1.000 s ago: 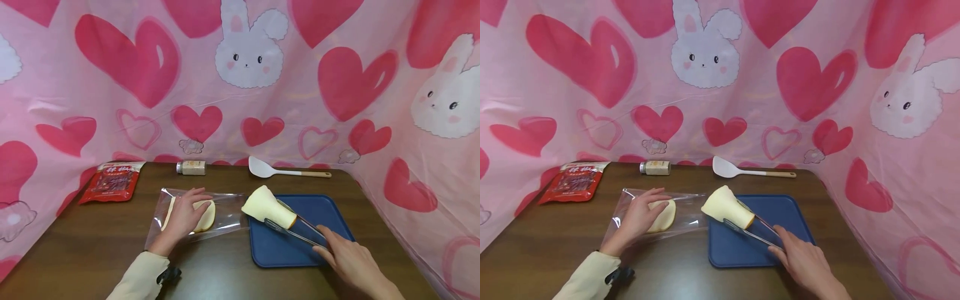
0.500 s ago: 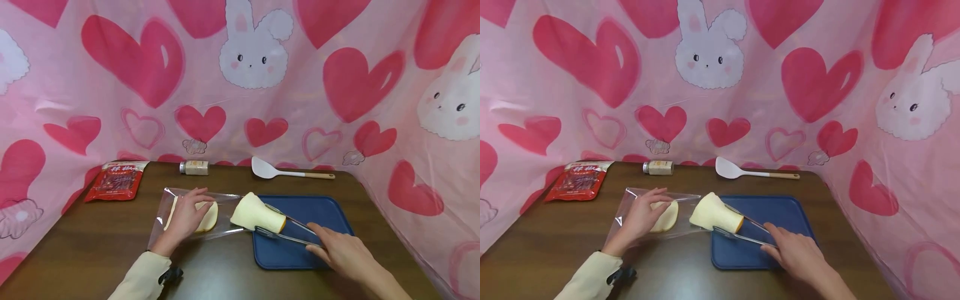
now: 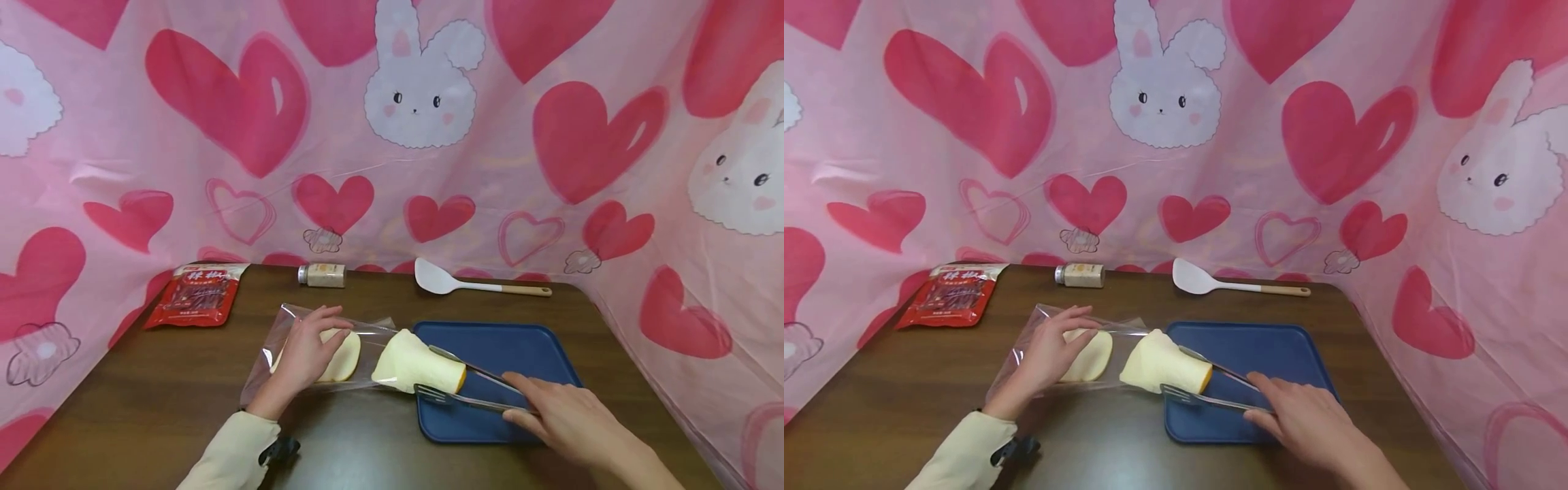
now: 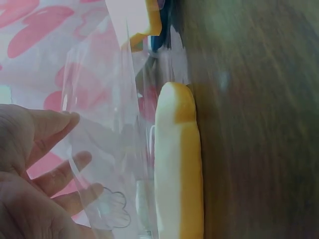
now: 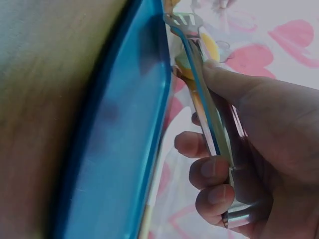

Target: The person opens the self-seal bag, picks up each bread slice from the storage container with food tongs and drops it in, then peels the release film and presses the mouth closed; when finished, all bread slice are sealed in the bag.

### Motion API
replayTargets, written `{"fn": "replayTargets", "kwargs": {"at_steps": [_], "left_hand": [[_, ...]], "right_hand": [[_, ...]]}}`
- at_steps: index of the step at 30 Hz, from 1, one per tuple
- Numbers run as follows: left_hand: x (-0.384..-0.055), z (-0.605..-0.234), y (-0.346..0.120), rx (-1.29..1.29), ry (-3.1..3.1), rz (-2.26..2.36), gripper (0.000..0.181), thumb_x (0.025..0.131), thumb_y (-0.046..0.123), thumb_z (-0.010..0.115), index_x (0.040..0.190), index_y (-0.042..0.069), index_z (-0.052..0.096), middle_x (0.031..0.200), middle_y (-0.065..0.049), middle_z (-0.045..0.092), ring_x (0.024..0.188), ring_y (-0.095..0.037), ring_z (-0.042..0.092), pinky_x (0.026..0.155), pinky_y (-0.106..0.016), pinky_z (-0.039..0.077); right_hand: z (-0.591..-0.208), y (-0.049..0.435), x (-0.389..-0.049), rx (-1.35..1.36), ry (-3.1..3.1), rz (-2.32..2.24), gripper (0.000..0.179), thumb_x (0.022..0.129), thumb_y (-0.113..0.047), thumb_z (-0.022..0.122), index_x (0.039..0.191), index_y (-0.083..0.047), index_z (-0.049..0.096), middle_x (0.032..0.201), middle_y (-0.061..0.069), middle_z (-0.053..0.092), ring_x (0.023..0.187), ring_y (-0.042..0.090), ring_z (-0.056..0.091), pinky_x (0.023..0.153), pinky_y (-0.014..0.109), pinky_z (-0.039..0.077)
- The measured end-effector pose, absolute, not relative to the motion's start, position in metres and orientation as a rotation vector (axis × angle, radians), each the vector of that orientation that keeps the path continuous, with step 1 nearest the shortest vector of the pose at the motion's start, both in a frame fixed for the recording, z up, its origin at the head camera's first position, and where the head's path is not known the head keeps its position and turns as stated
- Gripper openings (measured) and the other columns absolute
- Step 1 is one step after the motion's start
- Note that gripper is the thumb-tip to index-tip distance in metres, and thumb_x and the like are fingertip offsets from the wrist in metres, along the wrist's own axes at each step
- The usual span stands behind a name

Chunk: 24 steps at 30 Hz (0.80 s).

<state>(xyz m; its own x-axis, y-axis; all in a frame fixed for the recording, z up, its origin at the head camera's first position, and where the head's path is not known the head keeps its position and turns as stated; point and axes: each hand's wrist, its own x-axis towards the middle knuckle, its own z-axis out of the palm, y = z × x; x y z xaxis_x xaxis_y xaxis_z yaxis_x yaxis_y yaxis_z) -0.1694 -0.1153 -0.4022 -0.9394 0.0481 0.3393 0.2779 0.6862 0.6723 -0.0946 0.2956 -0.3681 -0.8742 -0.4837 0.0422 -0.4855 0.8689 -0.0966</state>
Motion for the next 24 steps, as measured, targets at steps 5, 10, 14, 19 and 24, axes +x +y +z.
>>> {"fn": "replayTargets", "kwargs": {"at_steps": [5,10,14,19,24], "left_hand": [[-0.167,-0.404,-0.114,-0.273,-2.599,-1.082,0.011,0.094,0.011,0.079,0.103,0.009,0.084,0.137,-0.018,0.071,0.141,-0.046,0.056,0.118,-0.083,0.019],[-0.166,-0.405,-0.114,-0.315,-2.597,-1.101,0.012,0.094,0.011,0.079,0.104,0.008,0.083,0.137,-0.018,0.071,0.141,-0.046,0.055,0.118,-0.084,0.017],[-0.165,-0.406,-0.114,-0.359,-2.589,-1.116,0.012,0.093,0.009,0.078,0.104,0.007,0.083,0.137,-0.019,0.071,0.141,-0.048,0.054,0.116,-0.085,0.016],[-0.165,-0.409,-0.115,-0.377,-2.599,-1.118,0.012,0.093,0.008,0.078,0.104,0.007,0.083,0.137,-0.02,0.07,0.142,-0.048,0.053,0.116,-0.085,0.016],[-0.165,-0.41,-0.116,-0.376,-2.601,-1.131,0.012,0.094,0.009,0.078,0.105,0.008,0.083,0.138,-0.019,0.07,0.142,-0.047,0.054,0.118,-0.084,0.017]], "right_hand": [[-0.353,0.295,-0.101,0.856,-3.059,0.16,0.053,0.098,-0.06,0.066,0.138,-0.025,0.064,0.074,-0.024,0.045,0.068,-0.004,0.044,0.052,0.023,0.035],[-0.345,0.293,-0.108,0.931,-3.031,0.144,0.052,0.097,-0.057,0.068,0.137,-0.023,0.066,0.074,-0.025,0.044,0.066,-0.005,0.041,0.052,0.021,0.034],[-0.346,0.29,-0.116,0.997,-2.976,0.153,0.05,0.097,-0.056,0.069,0.135,-0.024,0.067,0.073,-0.024,0.043,0.066,-0.005,0.04,0.052,0.021,0.033],[-0.348,0.289,-0.129,1.02,-3.031,0.203,0.055,0.098,-0.061,0.065,0.139,-0.023,0.067,0.082,-0.023,0.055,0.074,-0.002,0.051,0.059,0.026,0.043],[-0.35,0.294,-0.14,1.007,-3.157,0.321,0.064,0.098,-0.063,0.064,0.144,-0.018,0.064,0.11,-0.009,0.074,0.097,0.012,0.068,0.078,0.043,0.058]]}}
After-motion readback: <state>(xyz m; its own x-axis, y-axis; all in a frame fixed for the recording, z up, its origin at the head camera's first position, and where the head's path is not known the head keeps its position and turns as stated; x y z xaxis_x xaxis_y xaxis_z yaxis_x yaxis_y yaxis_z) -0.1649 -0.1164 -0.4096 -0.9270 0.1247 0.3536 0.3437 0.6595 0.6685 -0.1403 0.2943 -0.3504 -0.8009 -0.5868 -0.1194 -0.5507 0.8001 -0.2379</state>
